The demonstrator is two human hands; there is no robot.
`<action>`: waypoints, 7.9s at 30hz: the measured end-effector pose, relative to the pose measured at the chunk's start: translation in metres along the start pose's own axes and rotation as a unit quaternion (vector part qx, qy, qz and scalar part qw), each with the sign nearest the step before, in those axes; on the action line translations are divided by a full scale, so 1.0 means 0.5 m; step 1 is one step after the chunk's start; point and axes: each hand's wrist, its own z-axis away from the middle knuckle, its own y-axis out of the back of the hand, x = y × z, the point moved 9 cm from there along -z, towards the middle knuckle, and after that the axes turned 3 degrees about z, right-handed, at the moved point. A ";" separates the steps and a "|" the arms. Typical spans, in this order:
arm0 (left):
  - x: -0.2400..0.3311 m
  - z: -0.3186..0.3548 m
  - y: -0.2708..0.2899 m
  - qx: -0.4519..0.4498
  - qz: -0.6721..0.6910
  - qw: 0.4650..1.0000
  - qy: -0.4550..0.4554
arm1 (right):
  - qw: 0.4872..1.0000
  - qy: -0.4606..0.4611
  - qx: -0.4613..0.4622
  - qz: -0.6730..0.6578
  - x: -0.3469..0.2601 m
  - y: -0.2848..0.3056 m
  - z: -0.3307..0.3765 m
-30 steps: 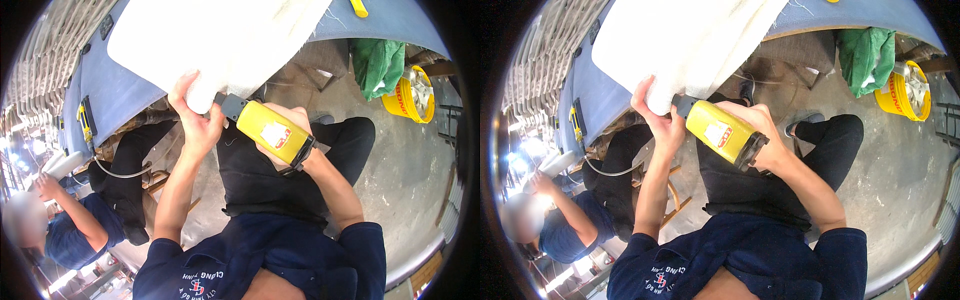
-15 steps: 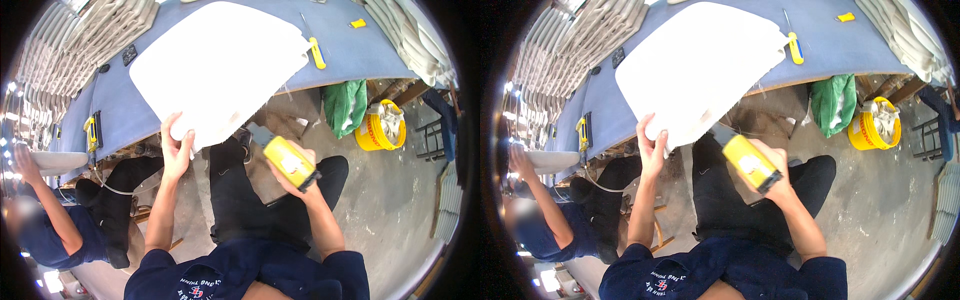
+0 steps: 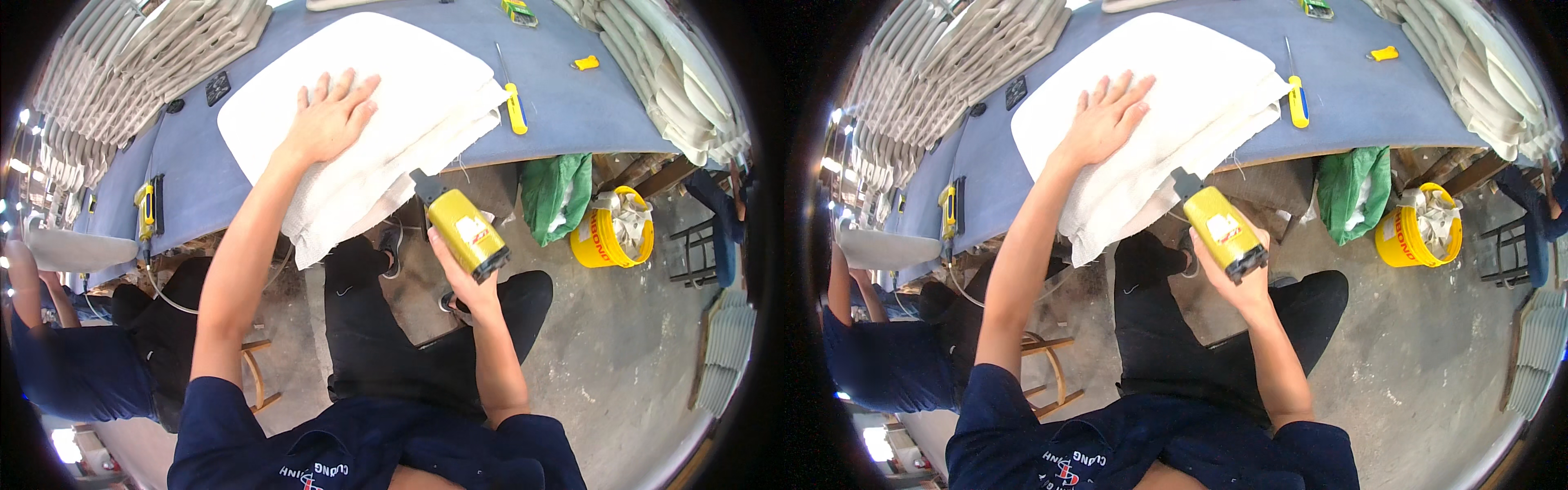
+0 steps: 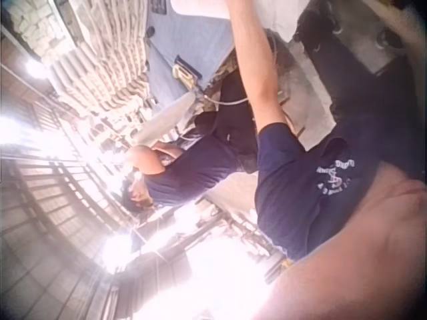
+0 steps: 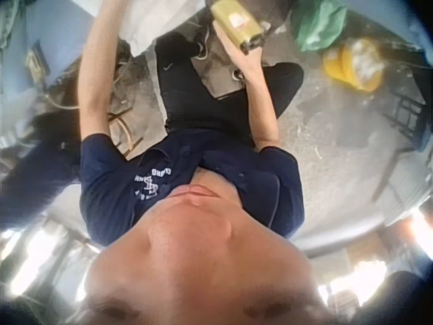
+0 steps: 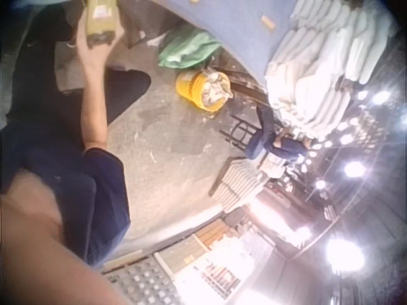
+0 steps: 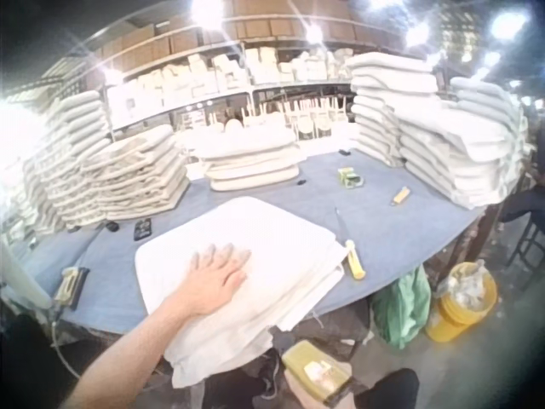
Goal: The person staples white fabric onto a chair seat cushion using a pneumatic staple gun, then trims excess fabric with a utility knife. They repeat the process on a second cushion, folding edges and securing the fabric before stacking the finished pieces.
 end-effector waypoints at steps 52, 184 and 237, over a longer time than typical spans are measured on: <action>0.180 0.125 -0.017 -0.076 -0.162 0.983 -0.042 | 0.993 -0.025 -0.094 -0.065 0.132 -0.111 -0.026; 0.088 0.288 0.038 -0.067 -0.058 0.995 0.051 | 0.991 -0.034 -0.100 -0.077 0.024 -0.212 0.104; 0.011 0.551 -0.041 0.128 0.538 0.820 0.150 | 0.967 -0.230 -0.008 0.109 0.032 0.059 0.085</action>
